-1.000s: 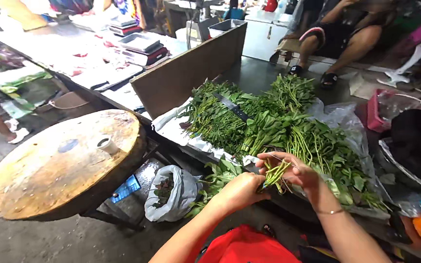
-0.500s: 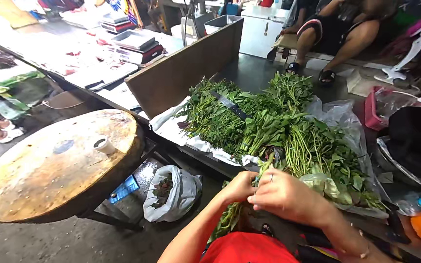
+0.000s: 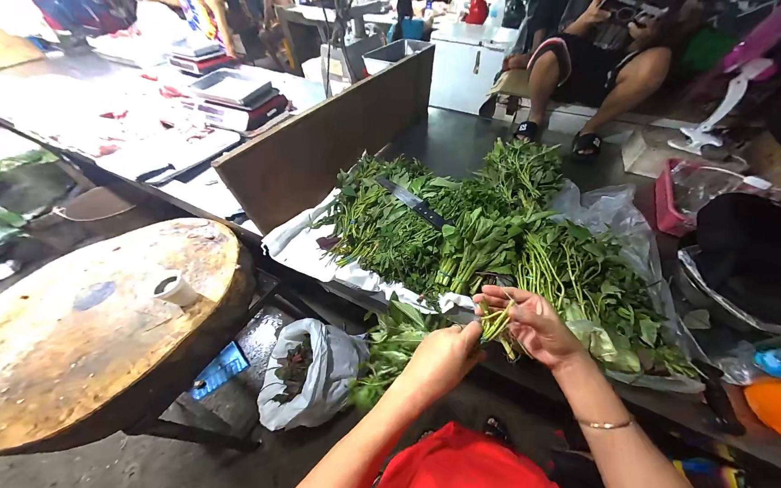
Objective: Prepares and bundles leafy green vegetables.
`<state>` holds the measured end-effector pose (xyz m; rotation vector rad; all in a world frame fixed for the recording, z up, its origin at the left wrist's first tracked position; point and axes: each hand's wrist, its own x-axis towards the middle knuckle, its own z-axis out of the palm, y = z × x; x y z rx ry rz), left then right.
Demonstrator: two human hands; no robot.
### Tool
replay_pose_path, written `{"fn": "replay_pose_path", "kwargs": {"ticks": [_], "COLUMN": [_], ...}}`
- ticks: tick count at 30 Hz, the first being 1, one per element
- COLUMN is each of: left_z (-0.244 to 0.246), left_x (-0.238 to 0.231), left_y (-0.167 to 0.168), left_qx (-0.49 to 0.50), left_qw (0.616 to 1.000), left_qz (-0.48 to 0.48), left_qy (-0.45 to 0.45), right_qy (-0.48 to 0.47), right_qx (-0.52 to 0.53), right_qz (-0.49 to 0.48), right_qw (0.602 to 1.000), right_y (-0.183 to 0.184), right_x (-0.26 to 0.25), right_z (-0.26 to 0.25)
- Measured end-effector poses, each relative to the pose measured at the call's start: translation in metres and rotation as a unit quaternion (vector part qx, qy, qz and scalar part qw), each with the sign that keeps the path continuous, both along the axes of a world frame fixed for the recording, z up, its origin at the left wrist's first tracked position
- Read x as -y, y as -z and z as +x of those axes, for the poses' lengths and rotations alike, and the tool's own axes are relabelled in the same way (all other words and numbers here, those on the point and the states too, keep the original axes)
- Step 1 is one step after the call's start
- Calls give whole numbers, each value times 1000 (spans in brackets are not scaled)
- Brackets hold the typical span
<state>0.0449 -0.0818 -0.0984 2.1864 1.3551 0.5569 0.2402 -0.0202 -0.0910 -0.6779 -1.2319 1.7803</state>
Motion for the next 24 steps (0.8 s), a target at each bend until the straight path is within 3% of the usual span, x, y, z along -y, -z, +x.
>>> {"fn": "replay_pose_path", "kwargs": {"ticks": [3,8,12,16,21,24], "left_z": [2,3,8,22,52,61], "left_x": [-2,5,13,14,12,4], "left_y": [1,31,48,55,69,67], "left_qx": [-65,8,5,-41,-57,14], "left_qw": [997,1000,998,999,995,998], "left_qz": [-41,11,55,19,-31,-54], "left_qy": [30,14,-28,11,70,27], "right_qy": [-43,-70,-60,-48,-86,57], "right_qx": [160,324,430,416,468,334], "right_qz": [87,212,170,74,37,93], "right_qw": [982,919,884,905,879,936], "right_y": [-13,-11,-10,2,14,9], "right_x": [-6,-5,2,8,13,17], "right_z": [0,-14,-22,0,28,88]}}
